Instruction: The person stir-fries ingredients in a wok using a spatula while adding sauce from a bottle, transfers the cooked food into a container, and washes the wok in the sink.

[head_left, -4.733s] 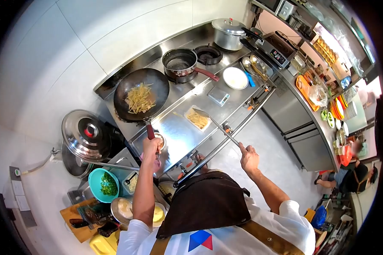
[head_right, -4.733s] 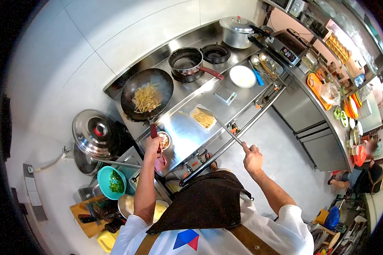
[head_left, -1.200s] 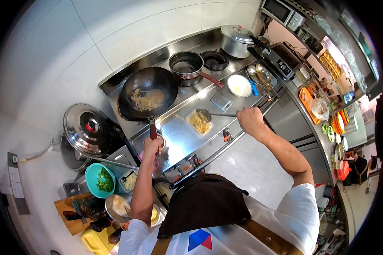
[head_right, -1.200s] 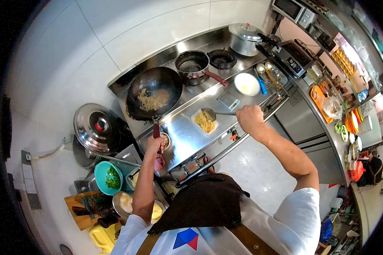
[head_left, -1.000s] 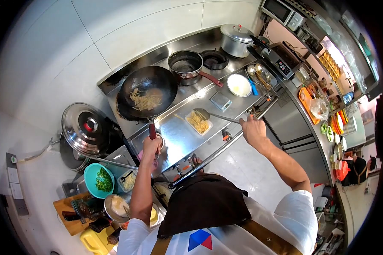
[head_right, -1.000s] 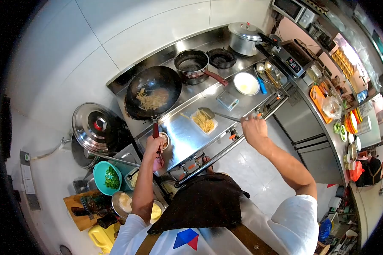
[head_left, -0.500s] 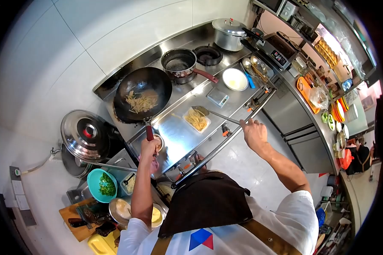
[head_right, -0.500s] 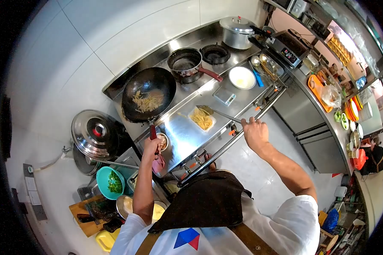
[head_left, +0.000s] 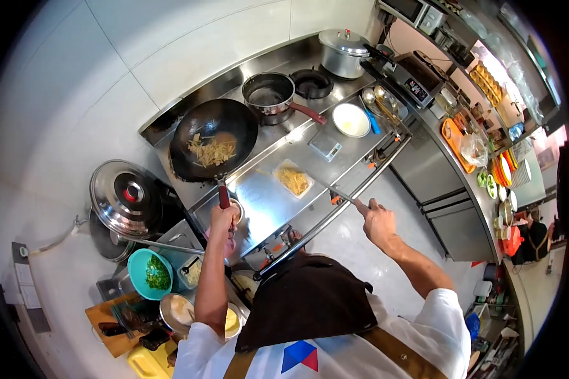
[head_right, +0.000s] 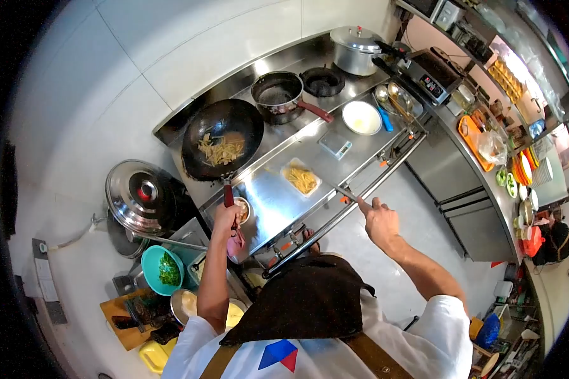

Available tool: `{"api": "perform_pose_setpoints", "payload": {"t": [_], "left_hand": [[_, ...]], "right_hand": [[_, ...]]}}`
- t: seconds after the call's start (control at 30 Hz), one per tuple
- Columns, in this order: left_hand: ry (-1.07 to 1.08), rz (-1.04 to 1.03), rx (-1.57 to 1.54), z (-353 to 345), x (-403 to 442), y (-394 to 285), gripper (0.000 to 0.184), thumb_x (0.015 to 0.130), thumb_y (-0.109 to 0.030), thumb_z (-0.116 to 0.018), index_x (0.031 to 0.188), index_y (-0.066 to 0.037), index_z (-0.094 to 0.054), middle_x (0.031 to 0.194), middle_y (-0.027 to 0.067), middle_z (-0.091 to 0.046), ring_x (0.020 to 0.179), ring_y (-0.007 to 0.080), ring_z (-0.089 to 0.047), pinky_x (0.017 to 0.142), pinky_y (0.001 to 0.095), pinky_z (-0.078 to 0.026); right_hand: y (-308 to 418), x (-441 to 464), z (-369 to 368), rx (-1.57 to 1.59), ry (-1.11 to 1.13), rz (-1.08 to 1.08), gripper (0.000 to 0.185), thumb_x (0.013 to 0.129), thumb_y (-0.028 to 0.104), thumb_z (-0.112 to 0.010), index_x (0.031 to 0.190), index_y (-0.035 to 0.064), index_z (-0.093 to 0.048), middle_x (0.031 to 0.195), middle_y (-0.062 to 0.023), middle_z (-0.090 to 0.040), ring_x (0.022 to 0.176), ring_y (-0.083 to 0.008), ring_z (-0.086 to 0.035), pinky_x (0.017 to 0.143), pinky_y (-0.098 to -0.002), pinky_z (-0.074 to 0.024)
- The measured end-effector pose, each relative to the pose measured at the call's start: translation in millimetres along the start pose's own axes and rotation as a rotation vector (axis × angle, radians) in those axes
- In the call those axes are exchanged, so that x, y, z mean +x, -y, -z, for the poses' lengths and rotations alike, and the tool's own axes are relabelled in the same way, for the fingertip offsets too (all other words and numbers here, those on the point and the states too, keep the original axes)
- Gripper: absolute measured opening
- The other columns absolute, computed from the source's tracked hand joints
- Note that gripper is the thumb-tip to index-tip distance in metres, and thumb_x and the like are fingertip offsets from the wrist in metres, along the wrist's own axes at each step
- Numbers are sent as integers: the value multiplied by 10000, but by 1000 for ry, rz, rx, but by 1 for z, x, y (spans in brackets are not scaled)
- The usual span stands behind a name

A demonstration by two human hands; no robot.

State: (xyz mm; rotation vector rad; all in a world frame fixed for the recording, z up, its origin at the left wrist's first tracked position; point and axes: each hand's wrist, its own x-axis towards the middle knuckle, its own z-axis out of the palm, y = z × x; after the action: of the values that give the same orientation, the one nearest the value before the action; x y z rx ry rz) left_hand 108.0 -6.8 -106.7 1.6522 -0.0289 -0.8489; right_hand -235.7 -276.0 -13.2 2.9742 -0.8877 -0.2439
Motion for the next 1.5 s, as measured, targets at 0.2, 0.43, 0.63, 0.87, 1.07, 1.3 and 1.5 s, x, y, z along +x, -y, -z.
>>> {"api": "perform_pose_setpoints", "payload": {"t": [0.2,0.43,0.63,0.87,1.07,1.3,1.5], "left_hand": [[-6,7,0,2,-2,4,141,777,-91,-638,668,-68,-552,526,14,-523,398,103,-482,362,260,-384],[-22,-6,-12,0,-2,5,116,781,-87,-633,693,-63,-562,533,15,-528,394,106,-480,362,267,-394],[-38,-23,40,-3,-1,12,35,795,-42,-583,766,-58,-571,577,12,-531,419,108,-496,358,275,-399],[-85,-49,111,-6,5,28,72,801,-70,-590,851,-47,-544,569,34,-526,399,146,-499,354,313,-391],[-92,-12,27,-9,0,24,99,810,-89,-601,890,-57,-553,554,33,-518,388,138,-484,352,310,-371],[-39,-44,-22,-11,2,28,132,781,-50,-607,869,-75,-511,575,21,-505,408,137,-493,348,314,-386],[-6,-13,-60,-7,-1,25,131,773,-57,-625,869,-71,-537,592,13,-508,423,127,-480,370,301,-389]], "right_hand": [[-7,-3,5,84,-17,-48,641,801,11,-575,1412,204,-551,943,-147,-610,776,-321,-676,665,-434,-561],[-21,6,8,266,-29,-79,500,852,44,-601,1335,170,-627,867,-158,-676,764,-327,-685,680,-421,-543],[-32,47,43,725,80,-52,400,879,137,-644,1275,87,-660,777,-211,-671,735,-311,-675,712,-405,-516],[36,198,168,184,176,269,248,862,220,-596,1039,124,-742,939,-185,-724,891,-351,-700,763,-460,-540],[96,329,203,99,625,411,178,801,193,-656,809,21,-700,575,-84,-608,414,-186,-516,385,-355,-384],[139,294,6,348,165,333,310,921,296,-560,1097,96,-720,949,-227,-704,885,-417,-678,815,-499,-535],[157,251,-29,492,-13,179,374,958,307,-536,1316,250,-630,1034,-207,-700,938,-411,-672,827,-519,-531]]}}
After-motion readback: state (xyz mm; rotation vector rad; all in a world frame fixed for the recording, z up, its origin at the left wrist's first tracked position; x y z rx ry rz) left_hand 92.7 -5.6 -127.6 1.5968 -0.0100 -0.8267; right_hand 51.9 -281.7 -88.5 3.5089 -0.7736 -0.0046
